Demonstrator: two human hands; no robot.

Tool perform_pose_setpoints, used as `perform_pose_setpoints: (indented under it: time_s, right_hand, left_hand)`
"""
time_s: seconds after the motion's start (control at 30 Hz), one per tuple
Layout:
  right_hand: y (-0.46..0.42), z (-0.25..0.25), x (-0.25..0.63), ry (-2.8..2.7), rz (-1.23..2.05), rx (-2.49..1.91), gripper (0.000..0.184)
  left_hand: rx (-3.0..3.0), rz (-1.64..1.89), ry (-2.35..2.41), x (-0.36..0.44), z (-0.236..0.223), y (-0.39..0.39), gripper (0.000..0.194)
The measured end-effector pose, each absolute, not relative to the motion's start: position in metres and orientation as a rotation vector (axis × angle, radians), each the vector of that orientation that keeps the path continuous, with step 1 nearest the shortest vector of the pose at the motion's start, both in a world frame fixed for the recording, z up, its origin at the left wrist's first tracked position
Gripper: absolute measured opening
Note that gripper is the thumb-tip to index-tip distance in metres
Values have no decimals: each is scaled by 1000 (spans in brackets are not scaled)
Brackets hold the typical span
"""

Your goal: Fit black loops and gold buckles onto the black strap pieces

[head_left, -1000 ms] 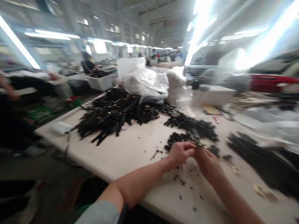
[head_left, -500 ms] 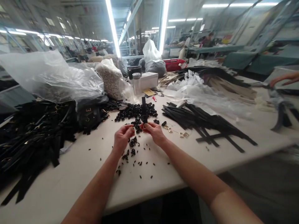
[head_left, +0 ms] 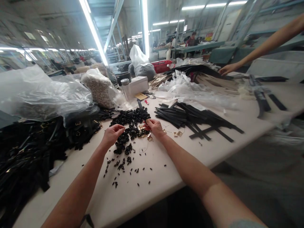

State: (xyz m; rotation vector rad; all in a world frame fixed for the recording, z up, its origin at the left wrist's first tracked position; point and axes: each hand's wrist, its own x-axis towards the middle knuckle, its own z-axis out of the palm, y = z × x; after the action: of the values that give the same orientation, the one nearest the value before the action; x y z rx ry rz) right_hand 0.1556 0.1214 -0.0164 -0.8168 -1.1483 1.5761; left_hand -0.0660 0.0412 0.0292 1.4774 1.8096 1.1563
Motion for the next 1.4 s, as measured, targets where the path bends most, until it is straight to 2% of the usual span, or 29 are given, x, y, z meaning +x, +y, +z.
perform_pose_setpoints:
  time_s: [0.23,0.4,0.6,0.67,0.77,0.87,1.03,1.23,1.4]
  right_hand:
    - [124,-19,155,-1197,1493,-870,48]
    - [114,-18,150,-1271,1481,-840,42]
    - [98,-19,141,-1432,1568,-802,36]
    - [93,-19,139,-1480,1557,-790,35]
    - [86,-16,137,-1544,1538,-782,33]
    - [78,-13,135,-1592,1559,-759,31]
    - [70,-13,131,-1635,1584,-758,29]
    - [73,-17,132,-1666,1534,-788,31]
    - [71,-19,131,-1747,1481,-752,29]
  left_hand:
    - [1947,504,2121,-78,31,54,12]
    - [1967,409,2211,-86,20,55,13]
    - [1951,533,2265,-80,19,53,10]
    - [1770,819,2158,-73,18,45,9]
    - [1202,1363,1703,-57,17,26,28]
    - [795,1589,1357,-37,14,6,38]
    - [481,1620,1162,-14,2,-4,28]
    - [464,1567,1067,-8,-5,0,18]
    - [485,1588,1141,-7,-5,-1,17]
